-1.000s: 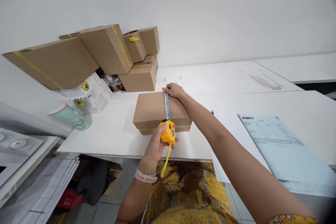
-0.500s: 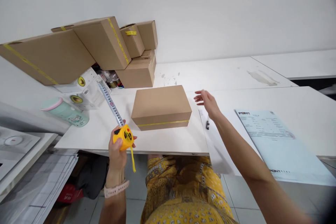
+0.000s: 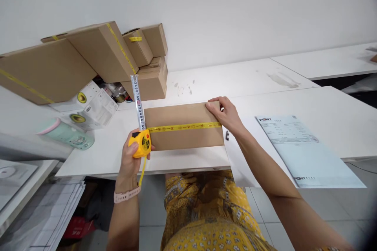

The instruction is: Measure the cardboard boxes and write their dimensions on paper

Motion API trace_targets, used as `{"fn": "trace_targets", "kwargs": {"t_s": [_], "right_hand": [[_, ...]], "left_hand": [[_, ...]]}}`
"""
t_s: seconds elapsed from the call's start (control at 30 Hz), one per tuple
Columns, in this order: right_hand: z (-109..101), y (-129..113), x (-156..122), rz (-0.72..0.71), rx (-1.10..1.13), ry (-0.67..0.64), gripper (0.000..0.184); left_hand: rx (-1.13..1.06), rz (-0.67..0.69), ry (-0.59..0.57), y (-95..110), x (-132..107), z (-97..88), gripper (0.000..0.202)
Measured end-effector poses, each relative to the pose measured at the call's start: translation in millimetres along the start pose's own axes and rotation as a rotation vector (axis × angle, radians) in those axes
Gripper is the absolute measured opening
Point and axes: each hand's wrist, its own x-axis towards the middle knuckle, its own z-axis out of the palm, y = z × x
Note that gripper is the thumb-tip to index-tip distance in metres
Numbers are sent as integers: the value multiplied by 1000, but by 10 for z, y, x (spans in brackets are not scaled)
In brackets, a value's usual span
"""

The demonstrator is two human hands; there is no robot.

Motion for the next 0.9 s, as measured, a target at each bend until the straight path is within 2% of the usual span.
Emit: {"fn": "trace_targets", "kwargs": {"t_s": [0.1,0.17,0.23,0.33,0.47,0.7,0.9], "right_hand": [[36,-3,38,-118,-2,57,33],[48,-14,72,-165,7,15,28],[38,-40,120,-173,-12,-49,26],[13,-87,191,-222,-94,-96,22],[22,-128,228,-377,-193,-98,21],[101,-139,206,-578,-406,-66,35],[164,-182,181,-657,-628,-59,51]], "left_hand": [[43,88,85,-19,-173,184,50],[39,117,76,-73,-366,315,55],[-3,47,-40,-174,-571,453,60],[-75,-134,-243,-396,-801,664,61],[-145,-248,-333,-637,-909,863,59],[-181,-271,-352,-690,-966,909,57],[-188,-287,-364,-730,-977,911,59]]}}
